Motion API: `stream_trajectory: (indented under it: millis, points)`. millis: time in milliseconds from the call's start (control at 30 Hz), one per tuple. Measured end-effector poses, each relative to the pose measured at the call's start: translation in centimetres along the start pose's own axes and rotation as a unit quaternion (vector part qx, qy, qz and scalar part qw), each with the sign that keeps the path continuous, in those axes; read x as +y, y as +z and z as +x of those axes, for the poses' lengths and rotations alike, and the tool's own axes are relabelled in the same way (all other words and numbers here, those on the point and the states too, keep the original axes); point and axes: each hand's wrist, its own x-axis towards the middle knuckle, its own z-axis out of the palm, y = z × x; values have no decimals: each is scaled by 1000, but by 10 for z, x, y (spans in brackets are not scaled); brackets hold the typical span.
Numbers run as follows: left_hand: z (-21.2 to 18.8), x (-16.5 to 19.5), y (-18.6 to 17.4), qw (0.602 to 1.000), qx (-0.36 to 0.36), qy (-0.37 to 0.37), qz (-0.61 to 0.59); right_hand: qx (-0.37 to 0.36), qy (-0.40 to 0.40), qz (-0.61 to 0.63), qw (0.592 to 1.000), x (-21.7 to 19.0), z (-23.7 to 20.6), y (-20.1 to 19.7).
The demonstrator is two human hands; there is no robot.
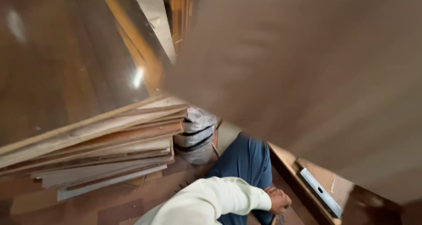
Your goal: The person sits on the floor and assembles picture frames by placing rectangular boards into wooden frames and hammering nails along the edges. They handle both light-colored and dark boards, securing each with a hammer and nails, then attach small metal hanging brackets to the back of the frames.
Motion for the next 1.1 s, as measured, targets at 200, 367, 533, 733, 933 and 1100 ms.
stream_trajectory:
  millis: [200, 367, 533, 733, 933, 1100]
  points:
    - [-4, 3, -20, 1000, -12, -4, -25, -225, 142, 127, 955, -65, 1, 108]
    - [-13, 4, -45, 999, -25, -10, -31, -326, 269, 250, 871, -69, 3, 173]
    - [-10, 6, -47, 998, -32, -7, -45, -362, 315, 153, 864, -13, 15, 193]
    - [25, -13, -32, 997, -53, -3, -60, -341, 144, -218, 903, 50, 34, 106]
    - [41, -27, -10, 998, -64, 11, -14, -166, -145, -290, 931, 37, 14, -2]
    - [71, -33, 26, 996, -80, -6, -44, -346, -148, -276, 885, -1, -7, -79]
